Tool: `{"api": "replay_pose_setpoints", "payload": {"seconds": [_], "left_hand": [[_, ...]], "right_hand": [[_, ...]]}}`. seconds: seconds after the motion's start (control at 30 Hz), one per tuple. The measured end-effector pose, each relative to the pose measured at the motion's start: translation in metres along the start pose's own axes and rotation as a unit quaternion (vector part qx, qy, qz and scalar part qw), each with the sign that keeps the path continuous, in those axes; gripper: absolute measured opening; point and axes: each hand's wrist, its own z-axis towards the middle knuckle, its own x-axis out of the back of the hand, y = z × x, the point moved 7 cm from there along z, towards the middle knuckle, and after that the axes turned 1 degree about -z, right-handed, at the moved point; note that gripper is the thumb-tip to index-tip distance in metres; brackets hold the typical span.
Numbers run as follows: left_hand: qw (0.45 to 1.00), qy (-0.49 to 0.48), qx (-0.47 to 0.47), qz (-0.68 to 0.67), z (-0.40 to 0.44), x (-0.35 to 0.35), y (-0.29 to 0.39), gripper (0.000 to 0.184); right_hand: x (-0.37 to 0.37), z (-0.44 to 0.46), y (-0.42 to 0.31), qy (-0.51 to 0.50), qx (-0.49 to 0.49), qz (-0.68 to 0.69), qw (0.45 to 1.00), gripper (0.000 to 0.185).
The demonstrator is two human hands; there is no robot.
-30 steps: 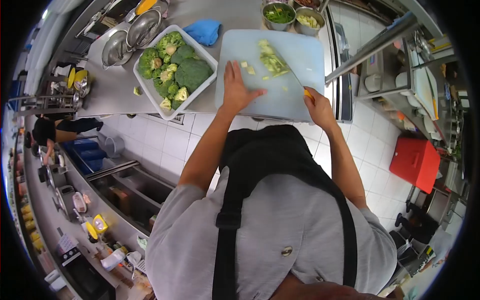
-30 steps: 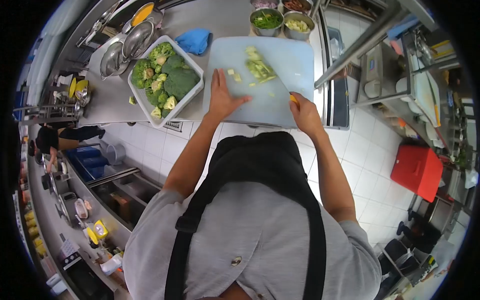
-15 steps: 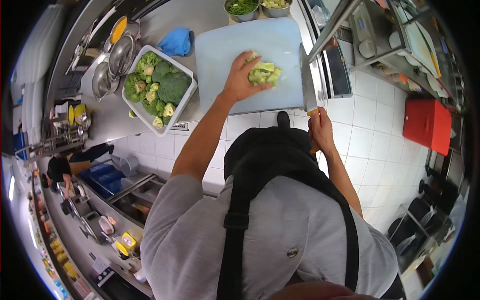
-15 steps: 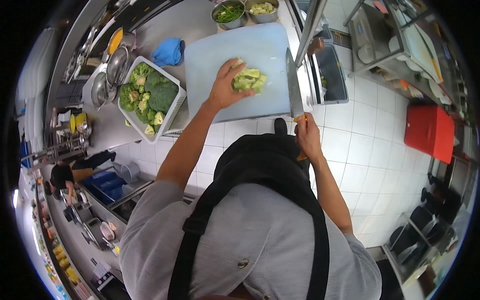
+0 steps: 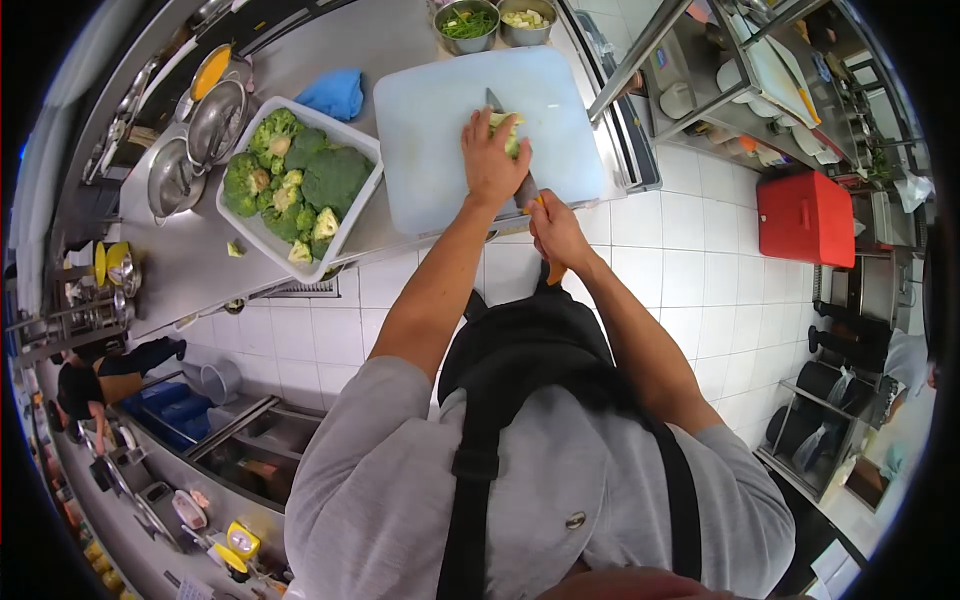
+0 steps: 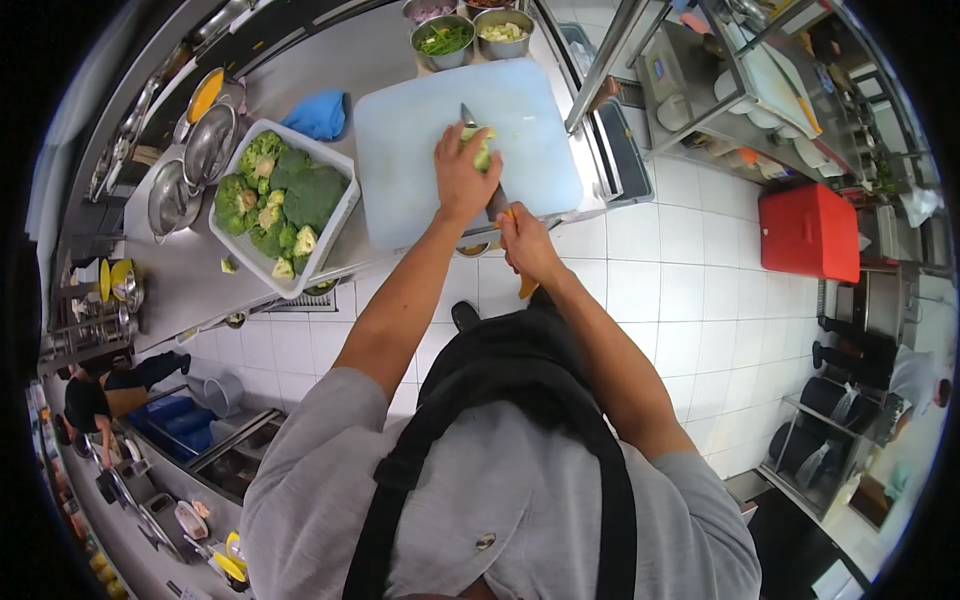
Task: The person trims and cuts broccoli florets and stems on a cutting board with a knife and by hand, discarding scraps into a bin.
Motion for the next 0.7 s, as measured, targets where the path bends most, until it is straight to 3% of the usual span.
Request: {"api": "replay_pose_setpoints", "payload": {"seconds": [0.1,0.2,0.33,0.37,0.47,0.7], "left_hand": [[0.983,0.172,0.041,-0.041,-0.006,0.018,-0.013,0.024],[0.957,0.214,0.149,-0.127,-0.007,0.026,-0.027,0.026],[0.93,0.295,0.145,-0.163,-0.018,0.028,-0.003,0.027],[0.925,0.292,0.167,-0.177,-0.022,0.021,0.011,0.026],[0.91,0.271,0.226,-0.217,-0.028,0.001,0.088,0.025],[0.935,0.142,0.207,-0.249,-0.019,-0.131,0.251,0.023]], "right_hand": [[-0.018,0.011,0.005,-0.059,0.002,0.031,0.998,0.024],[-0.015,0.013,-0.007,-0.09,0.05,-0.013,0.995,0.025],[0.017,-0.005,-0.022,-0.117,0.065,-0.08,0.988,0.025],[0.032,-0.016,-0.024,-0.13,0.049,-0.1,0.985,0.025],[0.096,-0.059,-0.035,-0.062,0.166,-0.182,0.967,0.026],[0.268,-0.141,-0.021,0.045,-0.005,-0.211,0.976,0.031]]}}
